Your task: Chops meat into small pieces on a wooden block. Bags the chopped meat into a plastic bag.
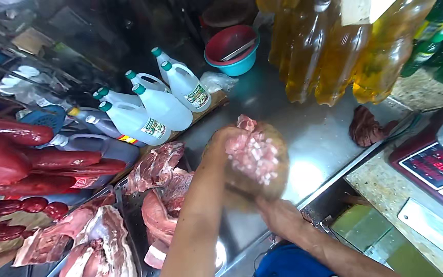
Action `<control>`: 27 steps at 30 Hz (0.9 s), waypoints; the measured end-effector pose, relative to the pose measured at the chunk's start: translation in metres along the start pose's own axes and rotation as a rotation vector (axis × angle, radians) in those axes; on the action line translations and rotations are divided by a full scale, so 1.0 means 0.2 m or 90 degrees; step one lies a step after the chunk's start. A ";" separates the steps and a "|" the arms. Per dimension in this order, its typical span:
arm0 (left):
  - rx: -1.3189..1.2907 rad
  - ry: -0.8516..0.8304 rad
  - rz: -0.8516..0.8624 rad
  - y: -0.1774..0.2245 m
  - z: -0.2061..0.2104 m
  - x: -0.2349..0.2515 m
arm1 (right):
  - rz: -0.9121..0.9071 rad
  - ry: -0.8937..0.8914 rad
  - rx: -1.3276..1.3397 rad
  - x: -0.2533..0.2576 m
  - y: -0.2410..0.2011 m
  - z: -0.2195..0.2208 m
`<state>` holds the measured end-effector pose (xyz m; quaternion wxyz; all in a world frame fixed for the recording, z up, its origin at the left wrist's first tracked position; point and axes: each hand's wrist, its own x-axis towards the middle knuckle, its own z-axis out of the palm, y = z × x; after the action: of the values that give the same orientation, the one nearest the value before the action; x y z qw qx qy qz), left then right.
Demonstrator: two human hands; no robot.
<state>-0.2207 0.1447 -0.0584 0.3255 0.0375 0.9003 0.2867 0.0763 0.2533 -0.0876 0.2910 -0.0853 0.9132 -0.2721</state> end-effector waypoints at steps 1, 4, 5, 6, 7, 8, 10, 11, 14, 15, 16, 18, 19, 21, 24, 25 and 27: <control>0.003 0.012 0.025 -0.02 0.00 0.02 | 0.001 -0.007 0.002 0.00 0.00 -0.01; 0.090 0.118 0.088 0.00 -0.02 0.06 | 0.002 -0.022 0.023 0.01 0.00 -0.04; 0.098 0.158 0.109 0.02 -0.04 0.03 | -0.001 -0.021 0.041 0.03 0.01 -0.05; 0.085 0.197 0.131 0.05 -0.07 -0.02 | -0.008 -0.016 0.071 0.04 0.03 -0.06; 0.049 0.231 0.151 0.09 -0.10 -0.09 | -0.014 -0.004 0.117 0.06 0.06 -0.08; -0.006 0.262 0.171 0.13 -0.14 -0.16 | -0.019 0.013 0.174 0.08 0.09 -0.10; -0.136 0.308 0.217 0.18 -0.23 -0.34 | -0.018 0.059 0.248 0.13 0.16 -0.14; -0.193 0.327 0.243 0.19 -0.27 -0.42 | -0.007 0.091 0.245 0.14 0.17 -0.15; -0.364 0.364 0.309 0.11 -0.32 -0.66 | 0.040 0.152 0.191 0.16 0.16 -0.19; -0.408 0.378 0.305 0.06 -0.31 -0.72 | 0.053 0.158 0.171 0.16 0.14 -0.20; -0.444 0.392 0.280 0.00 -0.28 -0.77 | 0.067 0.164 0.150 0.17 0.12 -0.20; -0.494 0.408 0.189 -0.18 -0.14 -0.79 | 0.085 0.176 0.113 0.17 0.08 -0.18; -0.486 0.405 0.132 -0.29 -0.04 -0.77 | 0.086 0.188 0.105 0.17 0.07 -0.16; -0.417 0.402 0.030 -0.55 0.18 -0.68 | 0.082 0.203 0.097 0.14 0.06 -0.13; -0.382 0.454 -0.058 -0.74 0.41 -0.70 | 0.065 0.194 0.075 0.05 0.06 -0.12; -0.402 0.463 -0.059 -0.75 0.45 -0.73 | 0.058 0.180 0.073 0.02 0.08 -0.11; -0.448 0.447 -0.036 -0.77 0.52 -0.77 | 0.048 0.150 0.077 -0.01 0.14 -0.08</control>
<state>-0.0177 0.0286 -0.1193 0.0035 -0.1977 0.8048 0.5596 0.0685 0.2852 -0.0913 0.1965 -0.0005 0.9256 -0.3236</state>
